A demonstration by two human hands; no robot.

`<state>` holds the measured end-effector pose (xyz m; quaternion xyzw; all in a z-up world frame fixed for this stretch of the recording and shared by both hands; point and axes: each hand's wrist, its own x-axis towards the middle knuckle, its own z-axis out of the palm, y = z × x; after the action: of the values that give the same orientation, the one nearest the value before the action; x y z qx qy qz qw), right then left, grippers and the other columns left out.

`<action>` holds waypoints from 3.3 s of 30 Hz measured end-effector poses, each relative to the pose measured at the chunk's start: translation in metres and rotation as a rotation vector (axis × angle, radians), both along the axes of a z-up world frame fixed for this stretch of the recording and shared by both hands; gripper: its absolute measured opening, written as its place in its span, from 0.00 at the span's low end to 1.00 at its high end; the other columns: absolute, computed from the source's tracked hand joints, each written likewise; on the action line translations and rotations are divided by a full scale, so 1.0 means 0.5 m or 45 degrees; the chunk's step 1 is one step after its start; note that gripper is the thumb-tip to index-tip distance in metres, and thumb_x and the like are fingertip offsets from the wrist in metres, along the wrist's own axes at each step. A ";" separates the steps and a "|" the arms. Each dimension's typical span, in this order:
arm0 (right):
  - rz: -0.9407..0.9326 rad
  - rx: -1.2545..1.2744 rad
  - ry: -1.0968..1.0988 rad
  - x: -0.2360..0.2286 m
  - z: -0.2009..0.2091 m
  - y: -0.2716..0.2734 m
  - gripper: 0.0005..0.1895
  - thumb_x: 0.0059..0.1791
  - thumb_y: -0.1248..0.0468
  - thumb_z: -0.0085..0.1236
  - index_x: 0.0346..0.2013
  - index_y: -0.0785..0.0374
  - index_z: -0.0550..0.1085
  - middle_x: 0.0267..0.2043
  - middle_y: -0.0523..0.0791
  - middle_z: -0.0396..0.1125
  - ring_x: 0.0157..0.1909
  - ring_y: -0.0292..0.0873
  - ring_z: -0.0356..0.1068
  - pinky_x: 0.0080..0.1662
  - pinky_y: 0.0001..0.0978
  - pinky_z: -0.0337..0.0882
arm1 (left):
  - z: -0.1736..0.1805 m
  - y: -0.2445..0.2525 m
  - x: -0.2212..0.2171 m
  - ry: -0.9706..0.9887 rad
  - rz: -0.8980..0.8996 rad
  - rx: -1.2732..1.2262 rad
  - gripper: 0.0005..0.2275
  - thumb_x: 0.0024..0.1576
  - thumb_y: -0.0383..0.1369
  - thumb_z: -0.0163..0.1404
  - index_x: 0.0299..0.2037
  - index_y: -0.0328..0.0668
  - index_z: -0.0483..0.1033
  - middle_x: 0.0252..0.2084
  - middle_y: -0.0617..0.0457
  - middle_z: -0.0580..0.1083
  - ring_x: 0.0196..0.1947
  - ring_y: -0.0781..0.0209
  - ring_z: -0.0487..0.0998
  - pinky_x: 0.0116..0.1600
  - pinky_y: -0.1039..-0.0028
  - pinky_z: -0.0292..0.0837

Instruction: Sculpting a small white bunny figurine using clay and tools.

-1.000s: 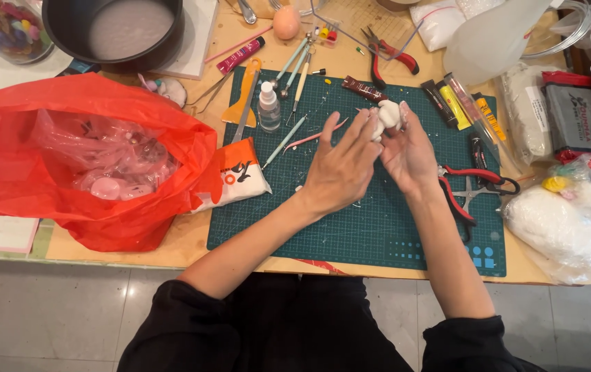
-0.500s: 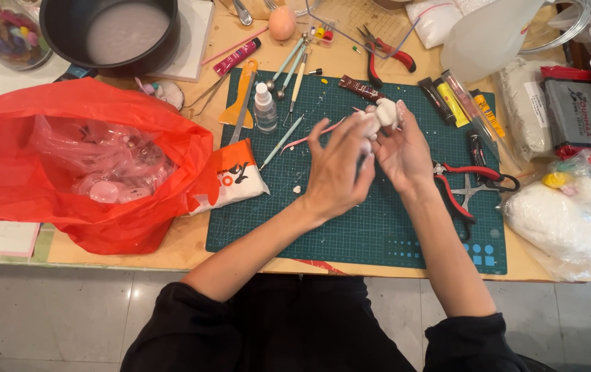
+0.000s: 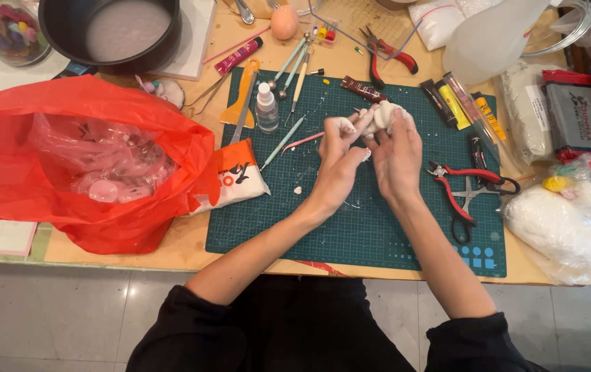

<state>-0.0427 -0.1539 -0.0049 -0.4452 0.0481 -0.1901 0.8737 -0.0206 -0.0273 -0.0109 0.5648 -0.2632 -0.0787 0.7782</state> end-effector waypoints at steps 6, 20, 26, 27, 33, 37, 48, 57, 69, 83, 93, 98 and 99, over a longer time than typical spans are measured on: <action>-0.078 0.016 -0.040 -0.002 -0.003 0.003 0.16 0.60 0.57 0.46 0.56 0.67 0.66 0.56 0.49 0.67 0.60 0.47 0.70 0.62 0.46 0.73 | -0.012 0.003 -0.009 0.494 -0.214 -0.359 0.14 0.55 0.23 0.40 0.49 0.41 0.53 0.67 0.37 0.65 0.58 0.63 0.61 0.60 0.75 0.58; 0.020 0.142 0.113 -0.007 0.020 0.001 0.20 0.59 0.54 0.45 0.57 0.66 0.67 0.55 0.48 0.68 0.59 0.44 0.69 0.60 0.39 0.73 | 0.055 0.043 -0.019 -0.842 0.352 0.623 0.21 0.55 0.24 0.45 0.59 0.35 0.56 0.73 0.42 0.63 0.74 0.47 0.59 0.73 0.46 0.42; 0.066 0.119 0.098 -0.004 -0.006 -0.020 0.20 0.61 0.53 0.45 0.58 0.65 0.68 0.55 0.47 0.69 0.54 0.43 0.69 0.47 0.34 0.69 | 0.037 0.051 -0.034 -0.935 0.272 0.745 0.30 0.56 0.24 0.47 0.71 0.35 0.53 0.73 0.46 0.61 0.76 0.52 0.58 0.77 0.45 0.39; 0.071 0.117 0.096 -0.003 -0.007 -0.018 0.19 0.61 0.53 0.45 0.58 0.65 0.68 0.55 0.47 0.69 0.54 0.43 0.69 0.46 0.34 0.70 | 0.038 0.053 -0.032 -0.954 0.286 0.744 0.31 0.56 0.24 0.47 0.72 0.35 0.52 0.74 0.47 0.60 0.77 0.52 0.58 0.77 0.45 0.39; 0.057 0.116 0.077 -0.006 0.008 -0.002 0.19 0.61 0.55 0.44 0.58 0.67 0.67 0.55 0.48 0.68 0.55 0.44 0.71 0.56 0.37 0.76 | 0.037 0.045 -0.041 -0.982 0.244 0.801 0.34 0.54 0.24 0.49 0.73 0.31 0.50 0.74 0.43 0.57 0.77 0.49 0.56 0.76 0.44 0.38; 0.046 0.104 0.043 -0.004 0.008 0.000 0.19 0.61 0.55 0.43 0.57 0.68 0.67 0.54 0.50 0.68 0.56 0.46 0.71 0.59 0.40 0.76 | 0.027 0.045 -0.047 -1.038 0.223 0.815 0.32 0.54 0.24 0.49 0.70 0.36 0.51 0.75 0.45 0.57 0.77 0.52 0.56 0.76 0.45 0.38; 0.065 0.109 0.094 -0.007 0.022 0.003 0.20 0.61 0.54 0.40 0.57 0.69 0.66 0.54 0.52 0.69 0.56 0.46 0.72 0.60 0.40 0.75 | 0.044 0.042 -0.042 -1.017 0.234 0.784 0.28 0.54 0.22 0.49 0.67 0.32 0.56 0.78 0.45 0.53 0.80 0.53 0.51 0.77 0.47 0.35; 0.110 0.109 0.144 -0.011 0.052 0.005 0.23 0.61 0.53 0.40 0.56 0.72 0.68 0.52 0.51 0.70 0.54 0.48 0.73 0.58 0.42 0.77 | 0.037 0.075 -0.018 -1.577 0.355 0.969 0.16 0.57 0.28 0.54 0.54 0.38 0.66 0.77 0.43 0.59 0.79 0.49 0.57 0.78 0.47 0.28; 0.236 0.132 0.237 -0.012 0.049 0.001 0.24 0.60 0.52 0.42 0.57 0.71 0.68 0.53 0.50 0.70 0.55 0.48 0.73 0.60 0.42 0.76 | 0.091 0.126 0.023 -2.190 0.499 1.149 0.13 0.64 0.43 0.50 0.51 0.45 0.68 0.74 0.42 0.64 0.77 0.49 0.57 0.78 0.51 0.28; 0.374 0.149 0.215 -0.010 0.023 -0.034 0.21 0.61 0.53 0.42 0.58 0.69 0.70 0.55 0.50 0.71 0.55 0.45 0.73 0.55 0.39 0.76 | 0.109 0.158 0.076 -2.306 0.502 0.998 0.12 0.67 0.45 0.49 0.44 0.48 0.68 0.69 0.41 0.70 0.72 0.55 0.65 0.76 0.54 0.34; 0.464 -0.071 0.158 -0.018 0.054 -0.038 0.24 0.61 0.52 0.40 0.60 0.70 0.70 0.54 0.50 0.72 0.52 0.46 0.74 0.51 0.35 0.77 | 0.113 0.154 0.034 -1.286 0.362 0.662 0.10 0.66 0.34 0.50 0.52 0.38 0.68 0.70 0.53 0.68 0.71 0.52 0.68 0.75 0.46 0.37; 0.526 -0.293 0.193 -0.023 0.054 -0.047 0.21 0.58 0.58 0.47 0.62 0.68 0.68 0.55 0.48 0.71 0.53 0.41 0.73 0.52 0.34 0.78 | 0.094 0.136 0.043 -1.082 0.242 0.541 0.08 0.67 0.34 0.46 0.51 0.40 0.64 0.66 0.52 0.73 0.70 0.51 0.68 0.76 0.47 0.35; 0.537 -0.385 0.203 -0.024 0.052 -0.051 0.21 0.57 0.61 0.51 0.62 0.68 0.68 0.55 0.47 0.70 0.53 0.40 0.73 0.52 0.33 0.78 | 0.084 0.134 0.047 -1.049 0.228 0.536 0.07 0.67 0.33 0.46 0.49 0.42 0.64 0.62 0.52 0.75 0.70 0.52 0.69 0.76 0.47 0.35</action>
<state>-0.0548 -0.1791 0.0213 -0.5843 -0.0061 0.0269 0.8111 0.0028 0.0399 0.0313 0.7150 -0.4786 0.1677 0.4811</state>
